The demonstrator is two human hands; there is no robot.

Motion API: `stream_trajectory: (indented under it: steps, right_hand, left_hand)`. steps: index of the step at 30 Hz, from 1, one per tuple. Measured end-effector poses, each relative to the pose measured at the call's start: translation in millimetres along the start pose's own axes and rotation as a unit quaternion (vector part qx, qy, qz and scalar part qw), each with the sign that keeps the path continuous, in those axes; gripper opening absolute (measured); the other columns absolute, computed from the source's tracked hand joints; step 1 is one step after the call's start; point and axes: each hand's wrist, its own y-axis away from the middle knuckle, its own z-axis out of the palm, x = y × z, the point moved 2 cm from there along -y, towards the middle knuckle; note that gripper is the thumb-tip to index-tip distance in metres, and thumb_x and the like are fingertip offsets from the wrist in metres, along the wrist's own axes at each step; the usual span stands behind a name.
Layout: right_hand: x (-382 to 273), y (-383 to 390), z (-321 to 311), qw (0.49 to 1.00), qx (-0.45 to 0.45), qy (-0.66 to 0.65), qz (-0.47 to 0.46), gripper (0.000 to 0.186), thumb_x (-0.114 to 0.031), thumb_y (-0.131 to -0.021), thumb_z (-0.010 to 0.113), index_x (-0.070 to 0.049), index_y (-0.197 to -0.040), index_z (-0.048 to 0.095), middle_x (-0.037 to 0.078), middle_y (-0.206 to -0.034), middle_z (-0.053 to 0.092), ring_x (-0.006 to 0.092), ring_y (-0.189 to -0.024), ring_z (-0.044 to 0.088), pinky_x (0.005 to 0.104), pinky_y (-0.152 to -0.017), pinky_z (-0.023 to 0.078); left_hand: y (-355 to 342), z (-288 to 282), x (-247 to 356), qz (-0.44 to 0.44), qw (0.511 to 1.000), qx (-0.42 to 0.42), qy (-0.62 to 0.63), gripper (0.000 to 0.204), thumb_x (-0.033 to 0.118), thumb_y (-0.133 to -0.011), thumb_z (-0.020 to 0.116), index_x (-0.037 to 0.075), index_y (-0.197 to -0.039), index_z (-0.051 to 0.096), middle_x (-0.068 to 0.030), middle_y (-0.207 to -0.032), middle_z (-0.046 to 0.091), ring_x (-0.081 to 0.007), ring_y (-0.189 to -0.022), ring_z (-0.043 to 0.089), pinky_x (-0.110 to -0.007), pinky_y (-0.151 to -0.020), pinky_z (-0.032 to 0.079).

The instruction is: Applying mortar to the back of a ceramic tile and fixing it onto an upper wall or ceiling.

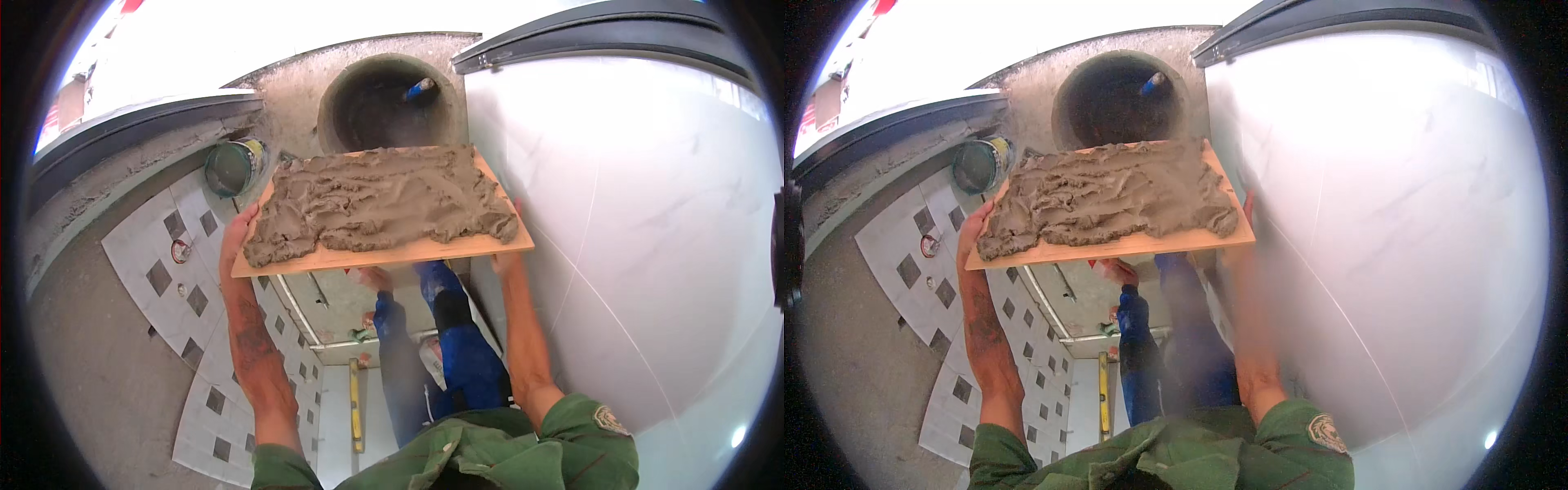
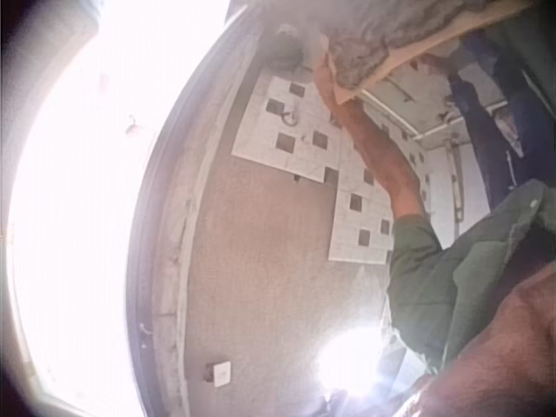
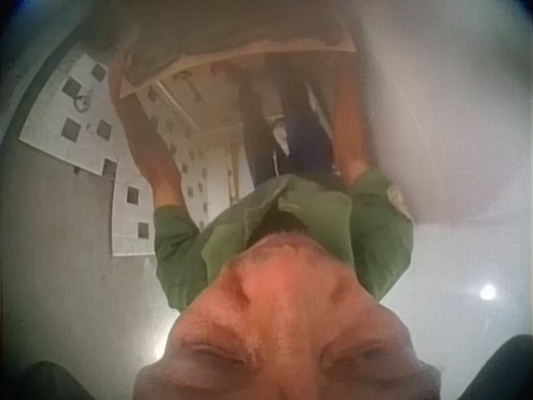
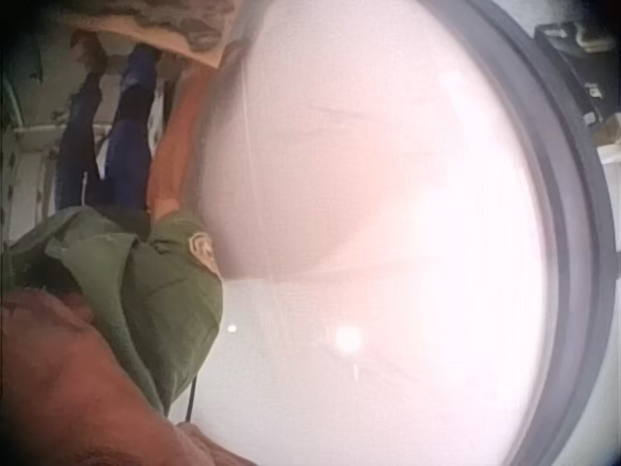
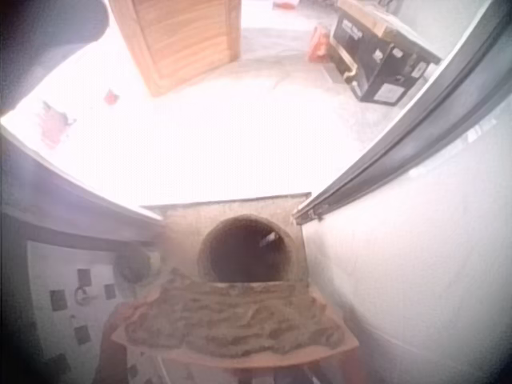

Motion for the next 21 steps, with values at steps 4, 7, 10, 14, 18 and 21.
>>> stream_trajectory:
  steps: [4, 7, 10, 14, 18, 21]
  right_hand:
    - [56, 16, -11, 0.758, -0.048, 0.644, 0.092, 0.05, -0.015, -0.084, 0.065, -0.004, -0.127, 0.042, 0.01, -0.12, 0.054, 0.0218, -0.111, 0.05, 0.0382, -0.101, 0.037]
    - [126, 18, 14, 0.892, -0.033, 0.386, 0.234, 0.041, -0.023, -0.082, 0.066, -0.006, -0.116, 0.053, 0.013, -0.115, 0.057, 0.0286, -0.109, 0.051, 0.0518, -0.095, 0.039]
    - [158, 25, 21, 0.926, -0.053, 0.238, 0.289, 0.045, -0.035, -0.086, 0.06, -0.007, -0.119, 0.052, 0.014, -0.119, 0.056, 0.0338, -0.111, 0.051, 0.062, -0.088, 0.04]
    - [113, 14, -1, 0.904, -0.165, 0.364, 0.153, 0.054, -0.048, -0.091, 0.046, -0.007, -0.126, 0.048, 0.016, -0.126, 0.052, 0.0368, -0.114, 0.051, 0.0657, -0.084, 0.043]
    - [19, -39, -5, 0.985, 0.028, 0.112, 0.129, 0.052, -0.046, -0.092, 0.046, -0.007, -0.126, 0.048, 0.015, -0.126, 0.052, 0.0352, -0.113, 0.051, 0.0627, -0.084, 0.043]
    - [-28, -76, 29, 0.994, 0.018, 0.023, 0.108, 0.052, -0.044, -0.092, 0.047, -0.006, -0.126, 0.048, 0.015, -0.125, 0.053, 0.034, -0.113, 0.051, 0.0604, -0.085, 0.043]
  left_hand:
    - [-1, 3, 1, -0.014, 0.998, 0.051, 0.02, 0.034, 0.028, -0.092, 0.056, 0.001, -0.112, 0.06, -0.004, -0.097, 0.066, -0.0135, -0.078, 0.063, -0.027, -0.073, 0.051]
    - [5, 11, -1, -0.068, 0.991, -0.026, 0.113, 0.03, 0.027, -0.092, 0.056, 0.002, -0.107, 0.062, -0.0048, -0.096, 0.066, -0.0135, -0.078, 0.063, -0.028, -0.072, 0.051]
    - [9, 13, 5, -0.011, 0.996, 0.003, 0.084, 0.032, 0.026, -0.093, 0.054, 0.001, -0.111, 0.06, -0.0059, -0.099, 0.066, -0.014, -0.08, 0.064, -0.029, -0.072, 0.052]
    - [1, 11, 4, -0.032, 0.997, 0.022, 0.06, 0.038, 0.023, -0.093, 0.055, -0.003, -0.12, 0.057, -0.0051, -0.106, 0.065, -0.0123, -0.087, 0.063, -0.028, -0.077, 0.051]
    - [-15, 0, -5, 0.077, 0.997, 0.015, 0.024, 0.038, 0.025, -0.092, 0.053, -0.001, -0.12, 0.057, -0.0094, -0.108, 0.063, -0.017, -0.096, 0.061, -0.029, -0.085, 0.047]
    - [-26, -16, -19, 0.071, 0.996, -0.05, 0.034, 0.042, 0.025, -0.093, 0.051, -0.002, -0.126, 0.053, -0.0094, -0.115, 0.06, -0.016, -0.105, 0.056, -0.029, -0.093, 0.043]
